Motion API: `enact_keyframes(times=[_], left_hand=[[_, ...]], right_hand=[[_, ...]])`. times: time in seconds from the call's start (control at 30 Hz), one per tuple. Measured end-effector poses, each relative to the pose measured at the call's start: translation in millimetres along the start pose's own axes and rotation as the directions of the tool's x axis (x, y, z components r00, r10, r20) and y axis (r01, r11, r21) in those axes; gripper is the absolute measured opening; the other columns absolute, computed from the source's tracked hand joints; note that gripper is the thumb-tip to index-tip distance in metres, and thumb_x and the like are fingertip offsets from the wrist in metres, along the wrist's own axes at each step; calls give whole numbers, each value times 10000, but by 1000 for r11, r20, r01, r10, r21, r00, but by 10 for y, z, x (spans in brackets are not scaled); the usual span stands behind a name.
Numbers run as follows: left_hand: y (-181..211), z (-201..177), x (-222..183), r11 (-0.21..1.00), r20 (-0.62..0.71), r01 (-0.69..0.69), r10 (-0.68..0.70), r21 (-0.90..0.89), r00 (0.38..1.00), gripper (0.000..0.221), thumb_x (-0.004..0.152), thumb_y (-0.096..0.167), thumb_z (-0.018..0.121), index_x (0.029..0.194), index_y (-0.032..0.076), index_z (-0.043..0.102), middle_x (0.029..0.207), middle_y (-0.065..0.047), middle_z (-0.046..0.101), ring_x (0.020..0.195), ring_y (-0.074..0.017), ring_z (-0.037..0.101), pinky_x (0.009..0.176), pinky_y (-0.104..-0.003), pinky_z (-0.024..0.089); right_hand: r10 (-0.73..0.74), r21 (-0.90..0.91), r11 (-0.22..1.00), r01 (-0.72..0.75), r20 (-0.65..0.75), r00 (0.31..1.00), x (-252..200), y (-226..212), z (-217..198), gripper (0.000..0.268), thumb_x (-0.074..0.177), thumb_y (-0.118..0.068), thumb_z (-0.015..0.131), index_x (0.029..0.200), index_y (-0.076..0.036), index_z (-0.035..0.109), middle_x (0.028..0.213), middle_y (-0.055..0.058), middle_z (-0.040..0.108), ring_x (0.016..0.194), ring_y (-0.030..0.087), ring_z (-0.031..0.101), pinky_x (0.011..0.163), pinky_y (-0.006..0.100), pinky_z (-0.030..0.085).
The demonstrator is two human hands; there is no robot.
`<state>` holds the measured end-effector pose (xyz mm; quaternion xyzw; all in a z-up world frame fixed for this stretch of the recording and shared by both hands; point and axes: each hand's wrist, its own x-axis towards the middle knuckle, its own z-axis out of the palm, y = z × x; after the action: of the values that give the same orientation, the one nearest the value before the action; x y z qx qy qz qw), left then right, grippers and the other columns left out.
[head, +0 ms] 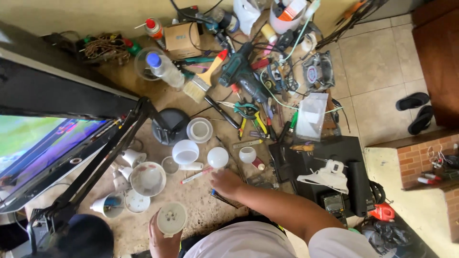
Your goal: Testing and repairing LED bulb components using a multimeter and soldering iron on a workbench.
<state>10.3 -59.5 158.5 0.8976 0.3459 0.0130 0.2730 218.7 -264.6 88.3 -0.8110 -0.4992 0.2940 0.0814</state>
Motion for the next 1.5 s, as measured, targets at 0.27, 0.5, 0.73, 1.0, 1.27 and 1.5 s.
enact_keyframes(times=[0.27,0.5,0.73,1.0,1.27,1.5], left_hand=[[-163,105,-53,998,-123,-65,64,-1,990,977,546,272,937,1444,110,587,1347,-108,660,1230,-333,633,843,-514,569],[-101,43,-3,991,-92,-130,126,-41,988,956,560,199,937,1441,63,590,1326,-138,650,1222,-341,628,865,-501,565],[-17,-71,64,978,-55,-203,201,-38,978,944,604,83,946,1453,-18,548,1312,-218,638,1138,-399,656,861,-518,568],[-170,17,82,987,48,-159,159,-9,986,978,587,174,933,1459,52,509,1340,-147,616,1212,-348,605,883,-512,571],[14,-18,131,970,-26,-240,239,-37,971,960,584,130,937,1441,57,510,1345,-156,618,1195,-322,598,868,-477,610],[-65,-46,5,986,-110,-167,168,17,980,931,559,181,907,1420,152,553,1355,-78,642,1194,-297,664,759,-441,636]], right_hand=[[-237,-41,971,238,-331,913,-309,164,-544,203,943,-125,700,1094,-72,576,887,104,689,698,241,663,505,396,578],[529,394,792,-466,-63,846,-662,746,-2115,83,1082,-106,531,1019,-97,585,740,-15,618,478,100,519,360,232,449],[799,474,551,-687,-61,598,-1283,1666,-2535,398,1035,-102,578,1429,-145,553,1119,50,716,532,57,520,425,190,419],[791,426,602,-675,-208,575,-2020,1768,-2786,371,1018,-173,623,1380,-92,610,1299,154,673,1038,300,676,799,429,573],[800,215,519,-828,220,558,-1006,1398,-2590,157,1090,-214,539,1002,-153,653,769,-20,606,610,110,545,515,225,427],[219,-165,971,-174,324,920,-264,1377,-1470,520,911,64,564,1386,-148,581,1491,118,449,1292,315,495,968,428,522]])
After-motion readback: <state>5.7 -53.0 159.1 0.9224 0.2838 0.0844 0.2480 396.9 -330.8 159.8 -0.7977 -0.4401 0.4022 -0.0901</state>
